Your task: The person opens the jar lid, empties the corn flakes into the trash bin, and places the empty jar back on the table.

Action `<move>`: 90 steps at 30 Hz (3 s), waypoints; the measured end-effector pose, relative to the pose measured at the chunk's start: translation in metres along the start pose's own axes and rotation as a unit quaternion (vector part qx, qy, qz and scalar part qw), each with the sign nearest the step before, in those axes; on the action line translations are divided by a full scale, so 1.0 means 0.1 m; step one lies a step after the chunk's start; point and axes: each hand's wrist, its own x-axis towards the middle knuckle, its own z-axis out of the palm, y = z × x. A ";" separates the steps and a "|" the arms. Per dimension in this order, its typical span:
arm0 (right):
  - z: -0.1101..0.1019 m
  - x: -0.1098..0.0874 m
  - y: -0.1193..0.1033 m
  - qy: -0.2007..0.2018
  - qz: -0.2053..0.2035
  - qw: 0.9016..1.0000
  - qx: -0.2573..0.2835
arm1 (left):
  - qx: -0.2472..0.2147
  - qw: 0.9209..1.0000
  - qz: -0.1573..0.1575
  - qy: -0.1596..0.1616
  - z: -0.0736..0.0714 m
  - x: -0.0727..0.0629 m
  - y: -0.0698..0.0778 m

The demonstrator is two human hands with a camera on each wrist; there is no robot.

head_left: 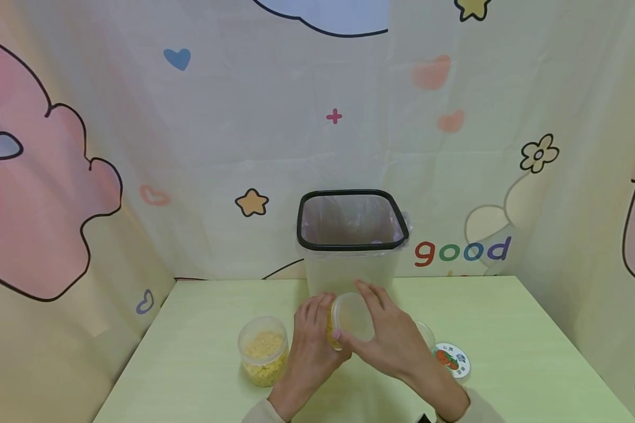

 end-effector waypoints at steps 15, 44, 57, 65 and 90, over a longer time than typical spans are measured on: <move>0.05 0.03 0.00 -0.029 0.025 0.999 -0.004 | 0.011 1.000 -0.009 -0.007 0.00 -0.01 0.01; -0.11 0.10 0.24 -0.061 -0.229 0.971 0.010 | 0.013 1.000 -0.006 -0.016 -0.01 -0.02 0.03; -0.11 0.08 0.26 -0.054 -0.236 0.970 0.006 | 0.001 1.000 -0.017 -0.024 -0.03 -0.02 0.03; -0.15 0.03 0.10 0.041 -0.135 0.990 0.029 | -0.007 1.000 -0.013 -0.006 -0.01 -0.01 -0.01; 0.05 0.04 -0.01 0.019 0.020 0.998 0.048 | 0.012 1.000 -0.001 -0.010 0.01 0.02 0.01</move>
